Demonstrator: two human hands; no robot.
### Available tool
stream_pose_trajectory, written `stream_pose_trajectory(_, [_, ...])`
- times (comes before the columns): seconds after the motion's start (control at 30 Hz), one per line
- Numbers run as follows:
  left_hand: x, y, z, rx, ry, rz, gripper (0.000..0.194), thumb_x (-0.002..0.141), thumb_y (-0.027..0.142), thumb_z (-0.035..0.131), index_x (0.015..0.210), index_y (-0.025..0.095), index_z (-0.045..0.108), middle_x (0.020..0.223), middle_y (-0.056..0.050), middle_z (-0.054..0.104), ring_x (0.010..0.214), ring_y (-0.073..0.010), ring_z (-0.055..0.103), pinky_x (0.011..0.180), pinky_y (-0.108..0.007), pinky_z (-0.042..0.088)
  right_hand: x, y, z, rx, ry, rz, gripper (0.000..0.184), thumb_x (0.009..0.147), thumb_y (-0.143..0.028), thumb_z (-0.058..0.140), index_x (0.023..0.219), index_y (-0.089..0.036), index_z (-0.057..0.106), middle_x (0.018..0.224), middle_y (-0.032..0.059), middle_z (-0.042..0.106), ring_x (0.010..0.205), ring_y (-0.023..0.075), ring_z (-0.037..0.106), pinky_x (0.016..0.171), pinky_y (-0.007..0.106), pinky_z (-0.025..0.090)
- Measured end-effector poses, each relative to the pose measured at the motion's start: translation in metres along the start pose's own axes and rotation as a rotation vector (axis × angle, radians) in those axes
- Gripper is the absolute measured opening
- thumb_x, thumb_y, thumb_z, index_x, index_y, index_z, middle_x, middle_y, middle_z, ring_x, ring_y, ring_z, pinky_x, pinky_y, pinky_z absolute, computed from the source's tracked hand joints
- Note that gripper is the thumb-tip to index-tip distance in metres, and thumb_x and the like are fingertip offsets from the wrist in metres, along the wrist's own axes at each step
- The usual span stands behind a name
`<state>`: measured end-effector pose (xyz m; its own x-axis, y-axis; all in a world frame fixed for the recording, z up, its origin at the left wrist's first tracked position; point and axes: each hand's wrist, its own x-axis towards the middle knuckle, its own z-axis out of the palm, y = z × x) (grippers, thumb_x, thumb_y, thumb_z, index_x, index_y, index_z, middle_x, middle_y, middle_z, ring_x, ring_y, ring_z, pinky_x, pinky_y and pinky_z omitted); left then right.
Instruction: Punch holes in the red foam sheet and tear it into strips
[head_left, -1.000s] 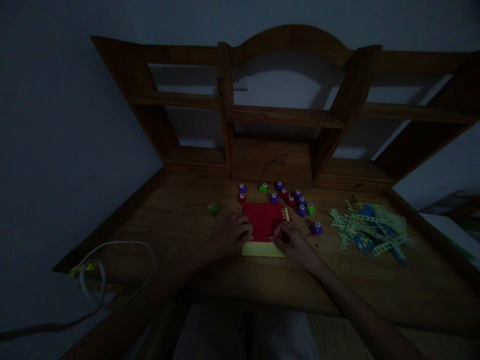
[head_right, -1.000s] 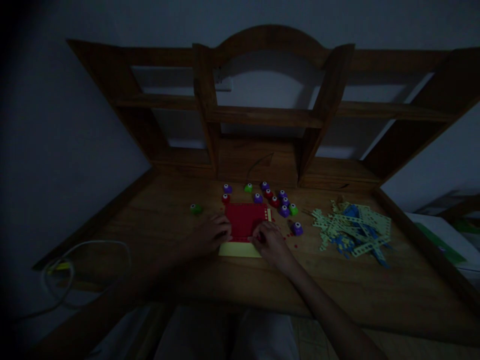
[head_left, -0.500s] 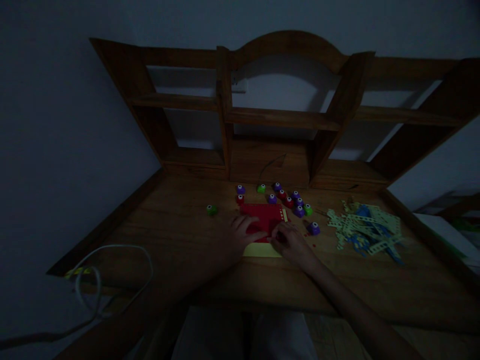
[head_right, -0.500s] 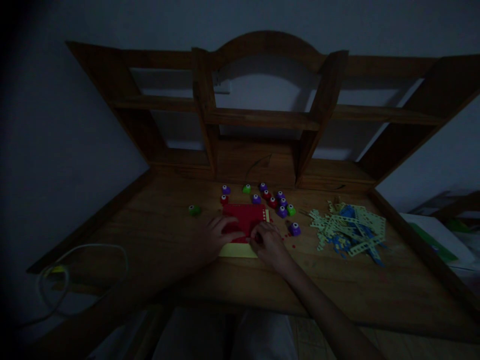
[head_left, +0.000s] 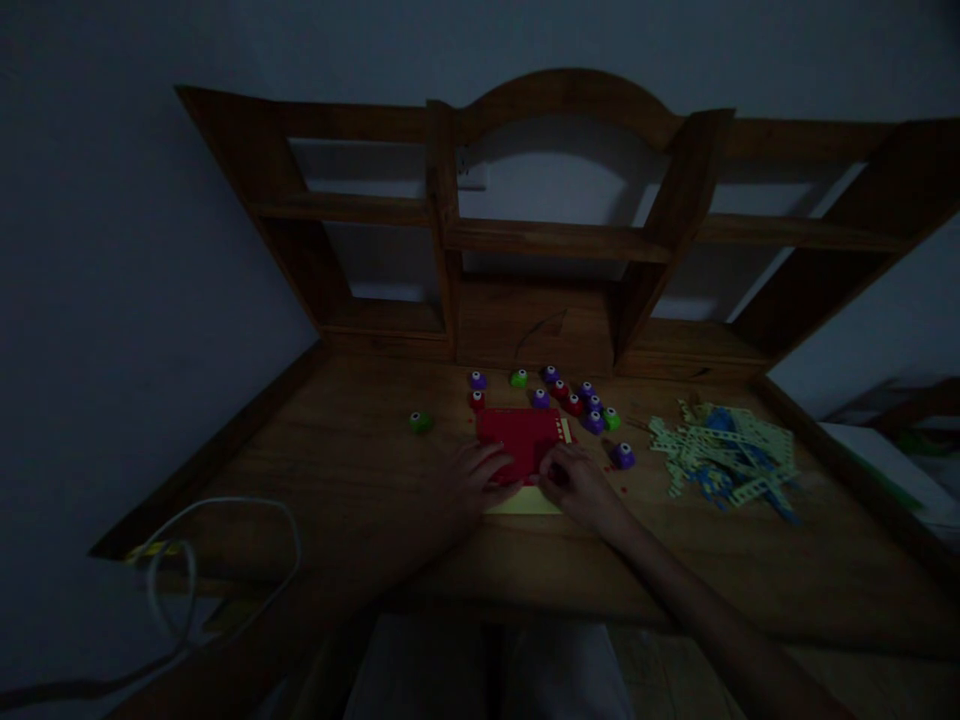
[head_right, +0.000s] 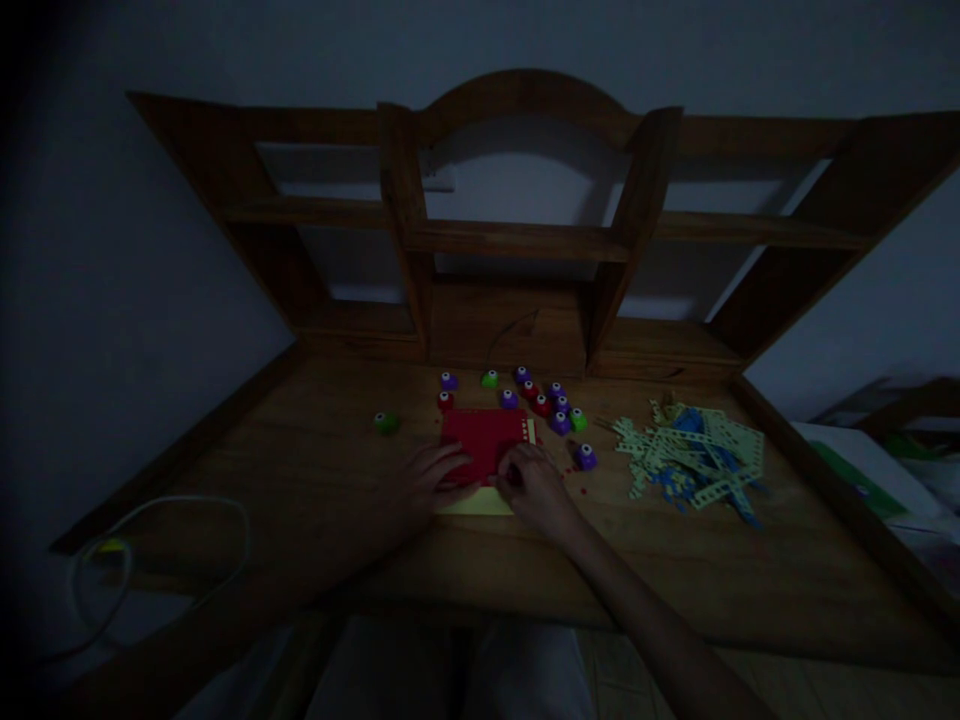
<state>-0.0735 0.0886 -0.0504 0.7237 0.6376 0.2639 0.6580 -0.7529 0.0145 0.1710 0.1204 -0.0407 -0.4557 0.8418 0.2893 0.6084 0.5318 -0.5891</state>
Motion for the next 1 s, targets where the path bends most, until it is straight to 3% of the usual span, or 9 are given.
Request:
stream_pose_trajectory(0.23, [-0.013,0.014,-0.029,-0.047,-0.03,-0.036,0.066,0.082,0.013,0.051,0.143,0.028,0.031,0.151,-0.008,0.025,0.141,-0.0298,0.011,0.112,-0.058,0.011,-0.001,-0.004,-0.002,0.013,0.017,0.014,0.008,0.075,-0.013,0.059,0.075,-0.02,0.056,0.079,0.0027,0.059,0.081,0.0198,0.055,0.076,0.032,0.04])
stream_pose_trajectory(0.4, [-0.018,0.011,-0.037,-0.118,-0.041,-0.024,0.072,0.077,0.015,0.05,0.144,0.029,0.028,0.154,-0.005,0.017,0.142,-0.0302,0.009,0.111,-0.06,0.009,-0.002,-0.003,0.0,0.012,0.023,0.012,0.009,0.074,-0.012,0.058,0.077,-0.02,0.057,0.079,0.0027,0.059,0.081,0.0197,0.055,0.075,0.031,0.04])
stream_pose_trajectory(0.57, [-0.018,0.0,-0.03,-0.185,-0.057,0.008,0.064,0.083,0.018,0.046,0.144,0.028,0.03,0.15,-0.004,0.03,0.141,-0.0269,0.016,0.113,-0.056,0.009,-0.002,-0.002,0.001,0.01,0.016,0.007,0.009,0.074,-0.011,0.057,0.077,-0.02,0.057,0.08,0.0028,0.06,0.081,0.0194,0.055,0.076,0.031,0.04])
stream_pose_trajectory(0.67, [-0.008,-0.002,-0.031,-0.254,0.017,-0.102,0.051,0.09,0.022,0.042,0.14,0.027,0.036,0.141,-0.005,0.043,0.135,-0.0227,0.029,0.114,-0.05,0.014,-0.002,-0.002,0.002,0.006,0.029,0.0,0.01,0.074,-0.011,0.057,0.077,-0.02,0.056,0.08,0.0029,0.06,0.082,0.0197,0.055,0.078,0.032,0.04])
stream_pose_trajectory(0.77, [0.007,-0.005,-0.03,-0.336,0.127,-0.234,0.035,0.092,0.032,0.047,0.125,0.023,0.052,0.126,-0.007,0.056,0.122,-0.0217,0.044,0.108,-0.044,0.027,-0.004,-0.001,0.003,0.02,0.044,-0.005,0.01,0.074,-0.011,0.057,0.077,-0.02,0.056,0.081,0.0031,0.06,0.082,0.0199,0.054,0.077,0.032,0.04])
stream_pose_trajectory(0.83, [0.015,-0.008,-0.025,-0.387,0.138,-0.259,0.027,0.088,0.039,0.054,0.107,0.021,0.061,0.11,-0.007,0.061,0.11,-0.0217,0.049,0.099,-0.041,0.035,-0.005,-0.002,0.002,0.031,0.043,-0.003,0.009,0.075,-0.012,0.057,0.077,-0.021,0.056,0.082,0.003,0.06,0.083,0.0199,0.054,0.077,0.032,0.04])
stream_pose_trajectory(1.0, [0.021,-0.016,-0.013,-0.428,0.109,-0.259,0.02,0.085,0.039,0.06,0.083,0.019,0.061,0.098,-0.004,0.059,0.098,-0.0192,0.049,0.091,-0.034,0.037,-0.005,-0.004,0.001,0.037,0.045,-0.007,0.009,0.076,-0.013,0.058,0.078,-0.021,0.056,0.081,0.0026,0.06,0.081,0.0196,0.054,0.076,0.032,0.039])
